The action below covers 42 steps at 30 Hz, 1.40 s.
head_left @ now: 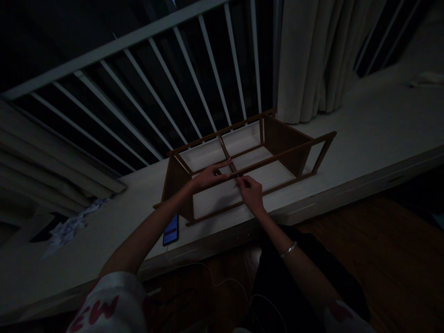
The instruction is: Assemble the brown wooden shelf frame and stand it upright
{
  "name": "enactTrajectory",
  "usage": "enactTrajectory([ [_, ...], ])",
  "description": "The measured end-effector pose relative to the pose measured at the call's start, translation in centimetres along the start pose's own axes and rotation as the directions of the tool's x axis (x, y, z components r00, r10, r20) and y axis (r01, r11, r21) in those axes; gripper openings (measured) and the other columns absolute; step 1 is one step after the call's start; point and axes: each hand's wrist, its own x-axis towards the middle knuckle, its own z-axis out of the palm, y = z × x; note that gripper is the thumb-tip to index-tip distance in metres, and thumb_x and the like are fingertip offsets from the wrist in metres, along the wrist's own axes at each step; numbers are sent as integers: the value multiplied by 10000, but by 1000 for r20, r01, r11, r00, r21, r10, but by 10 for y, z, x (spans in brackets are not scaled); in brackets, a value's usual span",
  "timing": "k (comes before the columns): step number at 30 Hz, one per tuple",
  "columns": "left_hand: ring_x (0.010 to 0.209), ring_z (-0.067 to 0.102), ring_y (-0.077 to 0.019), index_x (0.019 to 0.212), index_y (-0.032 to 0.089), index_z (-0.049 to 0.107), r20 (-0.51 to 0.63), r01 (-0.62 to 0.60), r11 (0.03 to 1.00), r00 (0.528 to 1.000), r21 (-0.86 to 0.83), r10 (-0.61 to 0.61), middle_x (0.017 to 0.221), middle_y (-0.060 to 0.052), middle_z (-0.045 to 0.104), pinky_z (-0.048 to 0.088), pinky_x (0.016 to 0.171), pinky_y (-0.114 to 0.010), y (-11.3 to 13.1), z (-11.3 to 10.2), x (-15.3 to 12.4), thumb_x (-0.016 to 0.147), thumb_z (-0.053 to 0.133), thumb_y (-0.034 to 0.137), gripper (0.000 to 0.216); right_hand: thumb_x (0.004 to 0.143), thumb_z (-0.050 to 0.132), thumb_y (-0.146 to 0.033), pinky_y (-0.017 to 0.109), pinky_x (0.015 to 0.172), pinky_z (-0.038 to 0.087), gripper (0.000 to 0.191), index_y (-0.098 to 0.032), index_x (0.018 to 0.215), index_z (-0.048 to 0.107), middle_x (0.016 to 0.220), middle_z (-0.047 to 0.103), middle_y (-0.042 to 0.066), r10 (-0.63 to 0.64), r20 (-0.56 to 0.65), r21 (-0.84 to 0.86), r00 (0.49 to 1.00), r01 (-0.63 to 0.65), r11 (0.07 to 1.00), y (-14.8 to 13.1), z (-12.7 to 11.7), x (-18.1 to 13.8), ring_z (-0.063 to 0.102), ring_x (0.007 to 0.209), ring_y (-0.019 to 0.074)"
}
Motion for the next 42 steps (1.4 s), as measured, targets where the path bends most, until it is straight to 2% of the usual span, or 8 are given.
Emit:
enactTrajectory([
  [3,706,580,-124,1346,314,271,-6,-1,1000,1000,5,1,1448,-83,264,451,662,-296,0,0,0,738,572,482,699,780,533,-484,293,640,499,311,-187,780,627,657,643,12,137,53,237,989,-145,961,1,5,1,616,626,154],
  [7,793,597,-150,1339,298,306,-26,-9,1000,1000,14,9,1432,-77,306,451,727,-302,1,0,-1,741,566,486,679,695,615,-521,300,663,526,354,-176,770,630,679,657,23,269,137,513,953,-301,804,3,11,2,639,657,155],
  [11,812,602,-149,1342,259,316,-7,-15,999,1000,38,15,1393,-81,385,453,739,-282,5,-1,-3,755,550,483,670,644,677,-505,279,674,523,354,-174,760,631,715,665,20,354,208,636,912,-401,659,4,14,0,643,677,140],
  [14,803,603,-141,1343,246,317,-18,-22,998,1000,51,23,1386,-85,396,451,741,-275,7,-1,-3,763,544,478,665,649,679,-497,267,666,518,347,-172,762,634,720,665,19,351,204,646,914,-395,653,4,14,0,640,669,133],
  [23,749,590,-130,1349,308,267,4,-8,1000,1000,6,8,1435,-82,305,449,663,-274,2,-1,-1,755,566,459,682,694,633,-486,296,666,514,352,-168,844,623,760,662,37,179,120,380,976,-212,900,3,8,0,632,685,161],
  [29,738,590,-129,1352,304,263,7,-27,999,1000,-19,27,1438,-98,292,457,661,-276,0,-2,-1,749,577,449,695,745,603,-450,289,659,487,285,-195,868,636,802,661,30,-12,73,27,997,10,1000,5,-1,2,608,707,162],
  [36,777,596,-140,1349,314,264,5,-17,1000,1000,-8,17,1455,-84,254,452,693,-287,2,-1,-2,758,563,459,678,798,581,-418,293,717,451,241,-217,930,603,864,637,35,-264,30,-336,964,258,906,-6,-13,3,583,790,177],
  [42,705,569,-118,1348,297,281,-2,-12,1000,1000,-18,12,1396,-104,379,439,618,-261,-1,2,-1,755,573,444,677,865,509,-290,310,808,429,212,-227,1054,581,1007,606,64,-502,142,-440,853,509,740,-7,-14,5,525,947,195],
])
